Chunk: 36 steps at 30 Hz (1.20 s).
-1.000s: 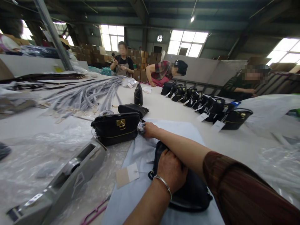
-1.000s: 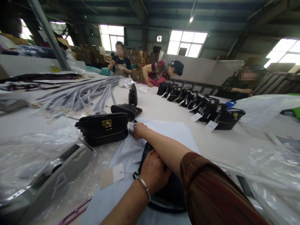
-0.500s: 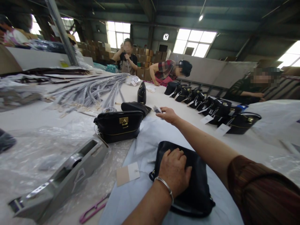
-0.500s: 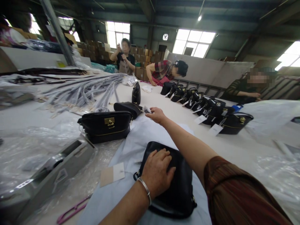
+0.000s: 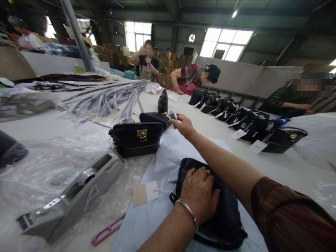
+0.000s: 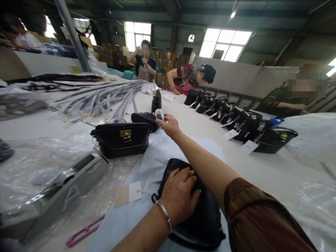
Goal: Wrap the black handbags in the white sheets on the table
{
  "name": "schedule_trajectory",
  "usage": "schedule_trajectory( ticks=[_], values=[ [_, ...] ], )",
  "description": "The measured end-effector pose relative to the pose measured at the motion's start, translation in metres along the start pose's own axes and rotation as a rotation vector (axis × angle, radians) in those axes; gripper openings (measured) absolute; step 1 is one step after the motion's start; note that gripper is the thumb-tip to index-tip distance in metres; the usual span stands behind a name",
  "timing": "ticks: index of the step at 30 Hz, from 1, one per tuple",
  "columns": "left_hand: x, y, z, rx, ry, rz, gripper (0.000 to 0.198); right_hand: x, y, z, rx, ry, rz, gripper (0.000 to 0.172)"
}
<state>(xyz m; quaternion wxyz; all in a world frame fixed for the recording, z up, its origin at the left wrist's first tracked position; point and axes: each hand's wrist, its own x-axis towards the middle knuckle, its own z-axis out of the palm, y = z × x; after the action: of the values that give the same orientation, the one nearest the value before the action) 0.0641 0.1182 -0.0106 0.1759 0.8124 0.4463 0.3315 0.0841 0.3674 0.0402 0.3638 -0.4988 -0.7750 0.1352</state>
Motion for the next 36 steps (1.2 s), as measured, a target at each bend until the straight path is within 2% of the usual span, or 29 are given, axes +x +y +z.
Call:
schedule_trajectory(
  ticks=[4, 8, 11, 14, 16, 19, 22, 24, 26, 29, 33, 36],
  values=[
    [0.001, 0.002, -0.003, -0.008, -0.003, -0.011, 0.034, -0.003, -0.01, 0.019, -0.063, 0.016, -0.061, 0.028],
    [0.002, 0.003, -0.004, -0.009, 0.012, -0.024, 0.024, -0.004, -0.007, 0.047, -0.14, -0.111, -0.026, 0.017],
    [0.001, 0.003, -0.004, -0.012, 0.026, -0.03, 0.023, -0.005, 0.008, 0.054, -0.104, -0.189, -0.039, 0.012],
    [0.0, 0.004, -0.004, -0.005, 0.013, -0.009, 0.029, -0.01, 0.031, 0.041, -0.051, -0.132, -0.052, 0.015],
    [-0.001, 0.003, -0.003, 0.005, 0.016, -0.001, 0.035, -0.017, 0.045, 0.028, -0.009, -0.102, -0.104, 0.025],
    [-0.002, 0.003, -0.002, 0.016, 0.018, 0.004, 0.037, -0.029, 0.053, 0.015, -0.006, -0.179, -0.363, 0.045],
    [-0.001, 0.003, -0.002, 0.018, 0.015, -0.001, 0.038, -0.037, 0.047, 0.015, -0.159, -0.309, -0.561, 0.055],
    [-0.001, 0.003, -0.003, 0.018, 0.013, -0.005, 0.037, -0.038, 0.039, 0.02, -0.294, -0.383, -0.607, 0.05],
    [-0.001, 0.003, -0.004, 0.018, 0.003, 0.0, 0.033, -0.039, 0.031, 0.023, -0.411, -0.432, -0.623, 0.036],
    [-0.001, 0.003, -0.005, 0.013, -0.003, 0.007, 0.031, -0.042, 0.022, 0.019, -0.526, -0.432, -0.588, 0.024],
    [-0.002, 0.002, -0.004, 0.017, 0.019, 0.018, 0.036, -0.051, 0.005, -0.012, -0.589, -0.375, -0.613, 0.022],
    [-0.001, 0.002, -0.003, 0.032, 0.028, 0.029, 0.036, -0.068, -0.024, -0.045, -0.621, -0.363, -0.692, 0.019]
  ],
)
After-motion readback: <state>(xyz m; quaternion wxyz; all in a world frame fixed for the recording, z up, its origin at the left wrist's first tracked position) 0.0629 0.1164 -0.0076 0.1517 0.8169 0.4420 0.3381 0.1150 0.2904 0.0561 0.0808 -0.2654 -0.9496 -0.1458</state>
